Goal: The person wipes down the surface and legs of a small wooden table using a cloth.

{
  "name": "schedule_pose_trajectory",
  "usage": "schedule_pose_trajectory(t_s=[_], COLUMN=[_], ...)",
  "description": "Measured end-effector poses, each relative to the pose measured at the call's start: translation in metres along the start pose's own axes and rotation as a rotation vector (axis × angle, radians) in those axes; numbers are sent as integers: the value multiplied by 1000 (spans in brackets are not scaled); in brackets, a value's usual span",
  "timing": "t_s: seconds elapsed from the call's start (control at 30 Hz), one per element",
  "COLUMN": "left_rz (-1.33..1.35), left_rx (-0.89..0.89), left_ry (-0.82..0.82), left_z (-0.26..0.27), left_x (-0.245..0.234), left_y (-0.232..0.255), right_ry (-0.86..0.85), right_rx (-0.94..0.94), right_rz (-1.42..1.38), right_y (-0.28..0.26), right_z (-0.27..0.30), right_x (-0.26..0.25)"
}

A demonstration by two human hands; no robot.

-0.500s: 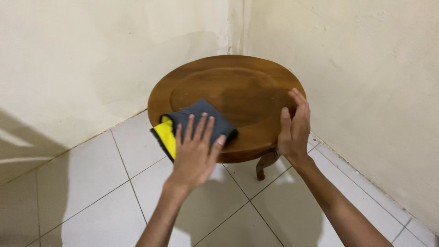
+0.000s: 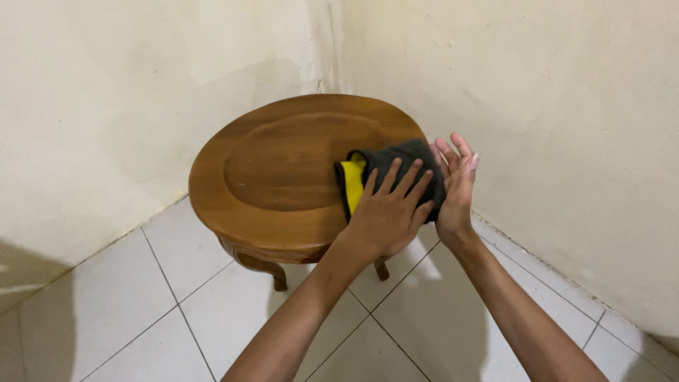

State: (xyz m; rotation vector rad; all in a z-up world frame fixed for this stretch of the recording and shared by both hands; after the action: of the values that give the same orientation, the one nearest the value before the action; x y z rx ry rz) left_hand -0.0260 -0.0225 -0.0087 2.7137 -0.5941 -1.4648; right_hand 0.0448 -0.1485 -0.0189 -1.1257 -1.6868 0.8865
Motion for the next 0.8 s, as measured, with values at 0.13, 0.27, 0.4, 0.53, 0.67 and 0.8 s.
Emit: schedule_pose_trajectory(t_s=[0.13, 0.27, 0.4, 0.53, 0.67, 0.8], left_rz=[-41, -37, 25, 50, 40, 2], left_rx=[9, 29, 25, 23, 21, -55], left_ry=[-18, 30, 29, -5, -17, -97], left_z=[-21, -16, 14, 18, -4, -41], left_x=[19, 7, -25, -37, -17, 21], left_y=[-2, 2, 9, 10, -1, -18], right_ry=[1, -23, -16, 15, 25, 14], right_rx=[111, 122, 90, 125, 75, -208], right_rz=[84, 102, 173, 112, 224, 588], right_y=[3, 11, 14, 12, 3, -10], right_z=[-2, 3, 0, 1, -1, 7], right_x=[-6, -11, -16, -16, -14, -13])
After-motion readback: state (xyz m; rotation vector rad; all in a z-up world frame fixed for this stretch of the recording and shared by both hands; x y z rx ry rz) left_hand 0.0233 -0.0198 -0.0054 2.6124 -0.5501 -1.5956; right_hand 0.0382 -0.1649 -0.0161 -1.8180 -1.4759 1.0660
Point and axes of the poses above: each hand's wrist, its own z-axis away from the middle knuckle, its own x-axis out of the palm, y = z × x, the point moved 1 cm from there along -z, towards the middle knuckle, and after that the axes turned 9 degrees about y, right-handed, at the moved point
